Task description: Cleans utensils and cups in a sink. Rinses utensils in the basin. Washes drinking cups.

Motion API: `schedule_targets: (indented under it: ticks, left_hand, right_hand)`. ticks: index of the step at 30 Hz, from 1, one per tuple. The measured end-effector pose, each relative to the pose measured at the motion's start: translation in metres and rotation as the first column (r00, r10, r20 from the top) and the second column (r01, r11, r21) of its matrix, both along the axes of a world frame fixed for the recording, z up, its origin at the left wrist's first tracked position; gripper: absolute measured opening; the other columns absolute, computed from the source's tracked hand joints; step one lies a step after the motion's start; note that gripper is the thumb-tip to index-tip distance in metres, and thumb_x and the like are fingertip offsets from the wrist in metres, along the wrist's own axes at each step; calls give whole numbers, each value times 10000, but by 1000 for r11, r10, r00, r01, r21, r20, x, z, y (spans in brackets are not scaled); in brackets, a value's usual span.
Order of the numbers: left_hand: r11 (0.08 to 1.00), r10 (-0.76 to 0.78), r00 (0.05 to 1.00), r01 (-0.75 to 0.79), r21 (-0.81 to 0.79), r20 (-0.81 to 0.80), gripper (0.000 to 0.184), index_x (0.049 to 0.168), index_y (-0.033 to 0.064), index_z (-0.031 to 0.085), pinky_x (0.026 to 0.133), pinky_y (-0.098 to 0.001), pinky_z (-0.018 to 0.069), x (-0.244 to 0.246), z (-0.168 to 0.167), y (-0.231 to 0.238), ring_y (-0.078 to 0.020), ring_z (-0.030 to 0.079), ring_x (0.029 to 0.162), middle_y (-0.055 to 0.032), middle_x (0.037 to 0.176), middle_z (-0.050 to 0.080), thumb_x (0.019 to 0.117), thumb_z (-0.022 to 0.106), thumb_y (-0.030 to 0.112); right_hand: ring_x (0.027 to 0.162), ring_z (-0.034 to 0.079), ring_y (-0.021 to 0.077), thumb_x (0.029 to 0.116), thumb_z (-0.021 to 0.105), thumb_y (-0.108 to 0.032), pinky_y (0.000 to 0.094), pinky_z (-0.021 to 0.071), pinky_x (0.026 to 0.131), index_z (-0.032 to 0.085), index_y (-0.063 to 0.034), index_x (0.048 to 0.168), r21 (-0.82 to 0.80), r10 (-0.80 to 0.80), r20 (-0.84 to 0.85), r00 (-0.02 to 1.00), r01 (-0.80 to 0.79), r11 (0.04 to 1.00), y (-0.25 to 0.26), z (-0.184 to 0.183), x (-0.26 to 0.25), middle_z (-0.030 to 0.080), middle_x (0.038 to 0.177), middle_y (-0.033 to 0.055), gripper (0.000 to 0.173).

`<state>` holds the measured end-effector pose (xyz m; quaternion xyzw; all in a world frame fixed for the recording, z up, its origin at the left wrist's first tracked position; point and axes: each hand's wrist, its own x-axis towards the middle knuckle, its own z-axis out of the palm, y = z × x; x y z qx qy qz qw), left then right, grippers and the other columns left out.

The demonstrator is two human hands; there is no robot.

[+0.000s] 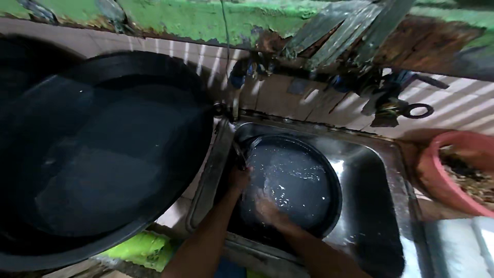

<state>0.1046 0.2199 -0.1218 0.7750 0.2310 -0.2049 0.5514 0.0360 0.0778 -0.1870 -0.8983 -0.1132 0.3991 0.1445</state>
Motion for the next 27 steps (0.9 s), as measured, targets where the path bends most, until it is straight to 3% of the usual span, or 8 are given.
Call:
schedule_targets:
  ticks: [4, 7, 10, 12, 15, 17, 23, 27]
  left_hand:
    - [999, 44, 999, -45, 8, 27, 467, 1236, -32, 617, 752, -468, 575, 4, -3, -2, -283, 665, 782, -191, 959, 687, 987, 709, 353]
    - [998, 28, 999, -29, 47, 32, 521, 1224, -7, 643, 751, -503, 570, 6, -4, -3, -300, 660, 777, -196, 944, 680, 958, 729, 434]
    - [996, -58, 998, 60, -71, 21, 466, 1173, -11, 648, 615, -382, 594, 3, -8, -1, -200, 648, 597, -114, 770, 660, 1040, 607, 434]
    - [962, -109, 993, 114, -248, 31, 438, 1157, -50, 634, 660, -355, 619, -3, -12, -6, -188, 691, 648, -128, 829, 687, 1102, 495, 362]
    - [911, -225, 974, 202, -360, -23, 471, 1354, -63, 548, 930, -435, 573, -17, -3, -30, -283, 708, 1026, -236, 1188, 687, 1119, 449, 333]
    - [909, -295, 954, 266, -321, -45, 491, 1412, 9, 530, 940, -460, 526, -29, 11, -50, -285, 646, 1066, -211, 1238, 645, 1105, 475, 387]
    - [862, -203, 975, 138, -487, -84, 264, 1052, 24, 589, 489, -233, 477, -28, -11, -71, -100, 500, 488, -16, 659, 519, 1078, 562, 285]
    - [890, -334, 942, 302, -343, -37, 233, 990, 19, 636, 543, -225, 464, -25, -27, -43, -64, 508, 532, 2, 664, 560, 968, 727, 232]
  right_hand:
    - [1383, 486, 447, 1035, 547, -333, 645, 393, 1122, 451, -48, 1519, 24, -5, -134, 991, 8, 1000, -16, 6, -18, 517, 1480, 262, 570]
    - [1322, 536, 437, 1015, 583, -247, 628, 412, 1107, 613, 7, 1328, 56, -7, -205, 979, 19, 998, -29, 2, -19, 589, 1373, 272, 404]
    - [977, 681, 261, 1046, 499, -164, 469, 559, 912, 677, -29, 1231, 338, -272, -171, 947, 316, 887, -52, 12, -13, 701, 1102, 149, 291]
    - [647, 578, 116, 1118, 344, -192, 300, 516, 617, 610, 1, 1272, 571, -600, -295, 743, 641, 512, -58, 30, -1, 634, 824, 39, 363]
    - [680, 633, 118, 1143, 238, -368, 302, 562, 648, 535, -49, 1276, 649, -758, -555, 343, 749, -137, -51, 66, 30, 651, 854, 29, 456]
    - [688, 608, 103, 1137, 250, -413, 288, 549, 649, 536, -100, 1140, 662, -797, -579, 170, 669, -338, -42, 69, 51, 600, 836, -2, 425]
    - [997, 635, 254, 1067, 171, -648, 479, 537, 854, 568, -29, 1339, 662, -925, -307, 225, 749, -37, -62, 43, 68, 650, 1145, 156, 784]
    - [1361, 511, 410, 1075, 317, -607, 635, 375, 1129, 534, -14, 1445, 512, -935, -57, 351, 814, 275, -103, 7, 83, 547, 1448, 261, 732]
